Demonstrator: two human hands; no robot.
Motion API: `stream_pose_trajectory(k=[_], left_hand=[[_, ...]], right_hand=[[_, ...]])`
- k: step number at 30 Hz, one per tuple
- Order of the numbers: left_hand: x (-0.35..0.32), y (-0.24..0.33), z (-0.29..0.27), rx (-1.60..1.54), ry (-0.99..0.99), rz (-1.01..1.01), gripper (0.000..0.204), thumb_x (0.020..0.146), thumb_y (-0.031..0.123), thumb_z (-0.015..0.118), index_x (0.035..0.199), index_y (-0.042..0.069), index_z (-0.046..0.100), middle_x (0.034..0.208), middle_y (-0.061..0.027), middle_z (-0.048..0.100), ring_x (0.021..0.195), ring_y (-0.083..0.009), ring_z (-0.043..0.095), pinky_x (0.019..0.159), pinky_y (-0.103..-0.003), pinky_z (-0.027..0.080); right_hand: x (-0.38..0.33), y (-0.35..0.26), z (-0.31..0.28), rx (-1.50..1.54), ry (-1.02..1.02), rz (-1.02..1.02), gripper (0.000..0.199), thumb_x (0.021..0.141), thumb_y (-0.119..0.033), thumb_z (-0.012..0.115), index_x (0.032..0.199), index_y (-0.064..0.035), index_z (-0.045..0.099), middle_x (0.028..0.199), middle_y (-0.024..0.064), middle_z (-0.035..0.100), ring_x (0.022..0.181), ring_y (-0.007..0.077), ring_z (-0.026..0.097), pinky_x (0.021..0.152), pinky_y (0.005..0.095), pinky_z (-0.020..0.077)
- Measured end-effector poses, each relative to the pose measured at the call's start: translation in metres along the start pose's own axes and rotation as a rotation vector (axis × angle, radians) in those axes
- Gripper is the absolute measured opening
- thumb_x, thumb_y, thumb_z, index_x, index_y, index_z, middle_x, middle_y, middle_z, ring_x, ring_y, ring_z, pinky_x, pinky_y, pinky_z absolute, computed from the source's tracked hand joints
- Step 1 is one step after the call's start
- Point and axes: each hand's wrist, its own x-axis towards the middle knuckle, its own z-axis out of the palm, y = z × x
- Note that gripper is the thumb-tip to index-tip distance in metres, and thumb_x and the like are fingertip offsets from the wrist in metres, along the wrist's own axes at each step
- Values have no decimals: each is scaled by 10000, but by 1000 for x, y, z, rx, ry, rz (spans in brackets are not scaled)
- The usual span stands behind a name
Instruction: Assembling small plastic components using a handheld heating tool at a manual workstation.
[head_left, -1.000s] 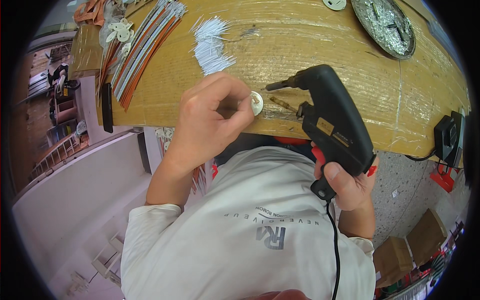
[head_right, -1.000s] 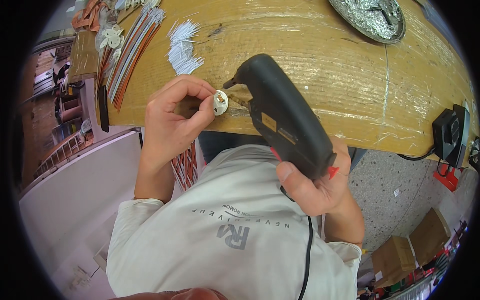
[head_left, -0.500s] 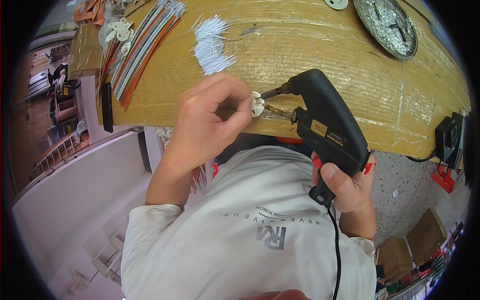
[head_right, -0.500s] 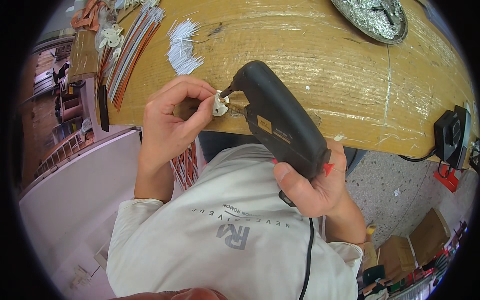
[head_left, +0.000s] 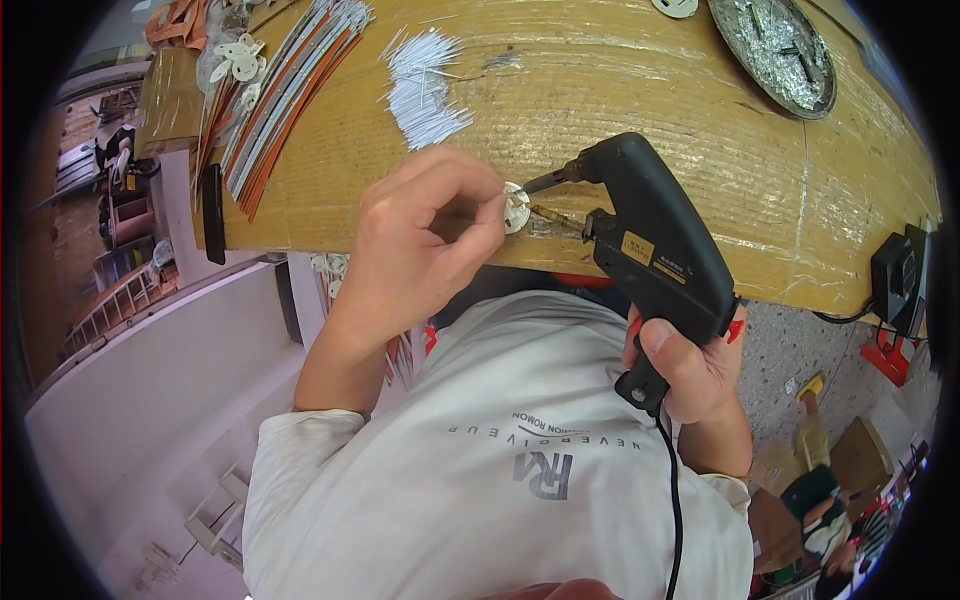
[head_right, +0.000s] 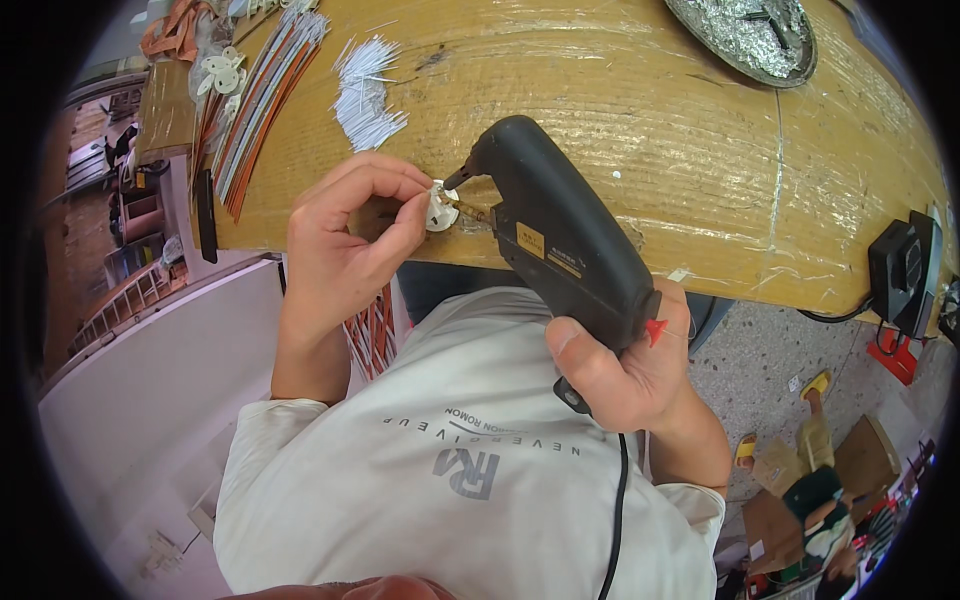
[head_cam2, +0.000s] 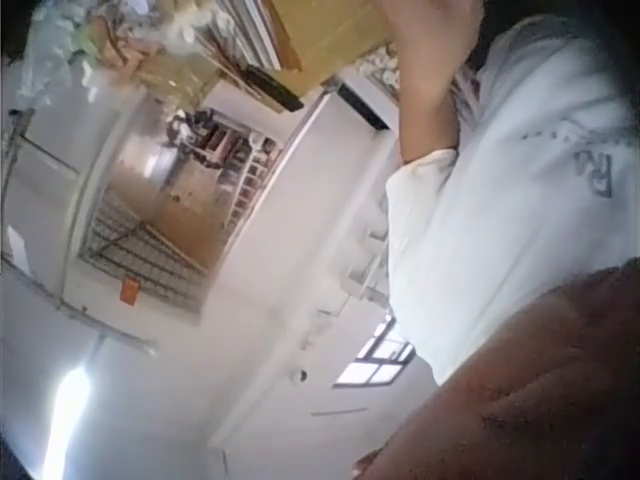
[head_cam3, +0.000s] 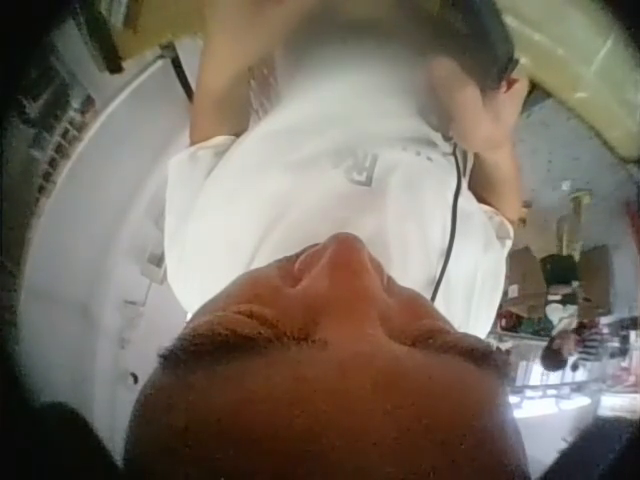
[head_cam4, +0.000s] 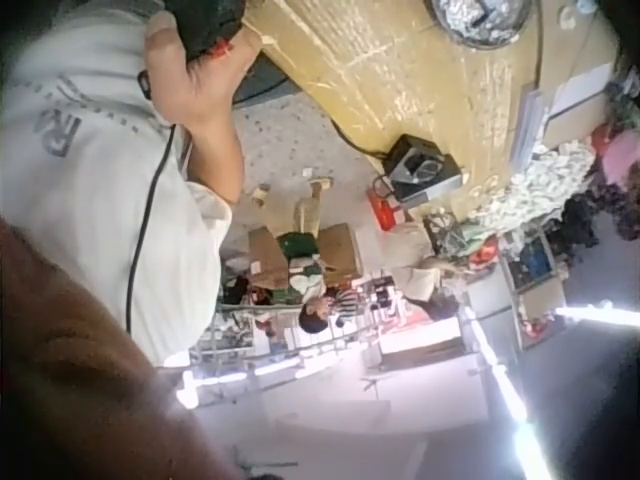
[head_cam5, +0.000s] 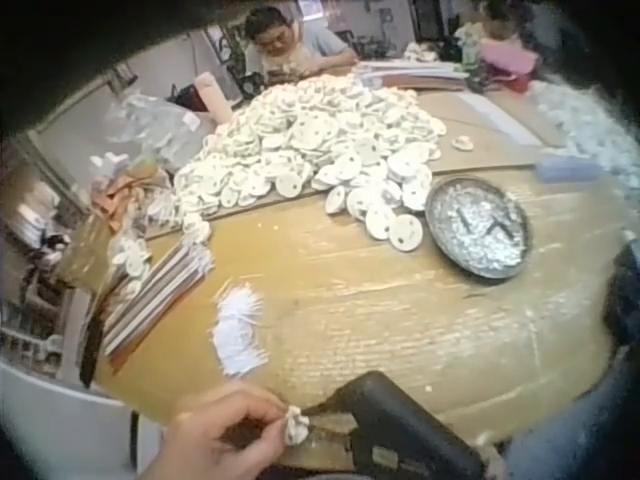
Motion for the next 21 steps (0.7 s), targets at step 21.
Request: stream_pose_trajectory(k=[21], left_hand=[[-3, -5, 5, 5, 51, 52, 95, 821, -73, 723, 882, -8, 692, 890, -85, 706, 766, -186, 674, 657, -291, 546]], right_hand=[[6, -9, 8, 71, 21, -27, 150, 858, -80, 670, 957, 33, 667, 689, -17, 578, 617, 82, 479, 556, 271, 403]])
